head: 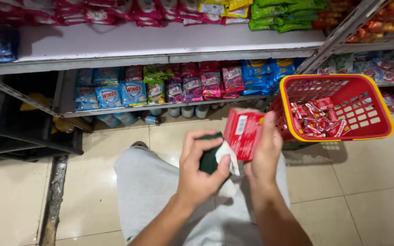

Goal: Wiping boxes of red dye wax with a cloth and organizing them on a grocery shelf.

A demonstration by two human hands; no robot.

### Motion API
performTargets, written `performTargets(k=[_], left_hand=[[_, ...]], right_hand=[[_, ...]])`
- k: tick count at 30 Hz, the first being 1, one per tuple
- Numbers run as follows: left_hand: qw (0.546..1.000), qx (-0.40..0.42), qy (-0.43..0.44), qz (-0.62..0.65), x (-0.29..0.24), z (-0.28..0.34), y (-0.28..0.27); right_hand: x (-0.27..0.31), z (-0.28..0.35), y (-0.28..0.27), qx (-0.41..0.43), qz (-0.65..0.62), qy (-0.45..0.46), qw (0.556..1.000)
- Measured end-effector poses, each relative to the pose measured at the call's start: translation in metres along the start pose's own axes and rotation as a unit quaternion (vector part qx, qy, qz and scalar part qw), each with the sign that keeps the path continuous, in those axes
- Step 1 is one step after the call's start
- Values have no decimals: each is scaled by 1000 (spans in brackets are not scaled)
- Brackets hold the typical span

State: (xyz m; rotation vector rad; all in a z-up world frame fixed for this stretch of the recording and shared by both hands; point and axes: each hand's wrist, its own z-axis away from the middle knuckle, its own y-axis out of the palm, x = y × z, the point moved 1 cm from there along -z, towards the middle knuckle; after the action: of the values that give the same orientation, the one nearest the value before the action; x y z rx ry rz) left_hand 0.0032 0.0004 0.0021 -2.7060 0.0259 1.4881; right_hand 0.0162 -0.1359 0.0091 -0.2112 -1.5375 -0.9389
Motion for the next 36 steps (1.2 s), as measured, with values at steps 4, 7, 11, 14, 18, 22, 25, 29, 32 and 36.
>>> performTargets(k=[4,7,11,14,18,22,25,29,32,36], left_hand=[[995,62,-77,13,-10,9,-17],[933,147,-207,255,1,13,-32],[913,160,-192,322,-6,3,-43],[907,129,-204,346,-7,-2,-51],[923,104,-160,334,-10,-1,-55],[951,89,-117,274,-7,-3,-62],[954,86,-120,261,-6,-5,-66],[957,100,-117,245,-3,-5,-67],[954,118,-119,247,2,-9,-60],[935,118,-157,296,14,-12,-40]], right_hand=[[0,-10,-15,174,-24,-185,967],[-9,-5,-23,325,-7,-331,886],[3,16,-16,432,72,-340,832],[7,18,-16,461,128,-374,794],[9,21,-17,408,207,-349,818],[-1,23,-16,421,156,-227,864],[0,22,-15,439,159,-211,859],[0,23,-20,439,135,-187,868],[4,21,-21,418,207,-226,855],[11,5,-28,330,234,-273,873]])
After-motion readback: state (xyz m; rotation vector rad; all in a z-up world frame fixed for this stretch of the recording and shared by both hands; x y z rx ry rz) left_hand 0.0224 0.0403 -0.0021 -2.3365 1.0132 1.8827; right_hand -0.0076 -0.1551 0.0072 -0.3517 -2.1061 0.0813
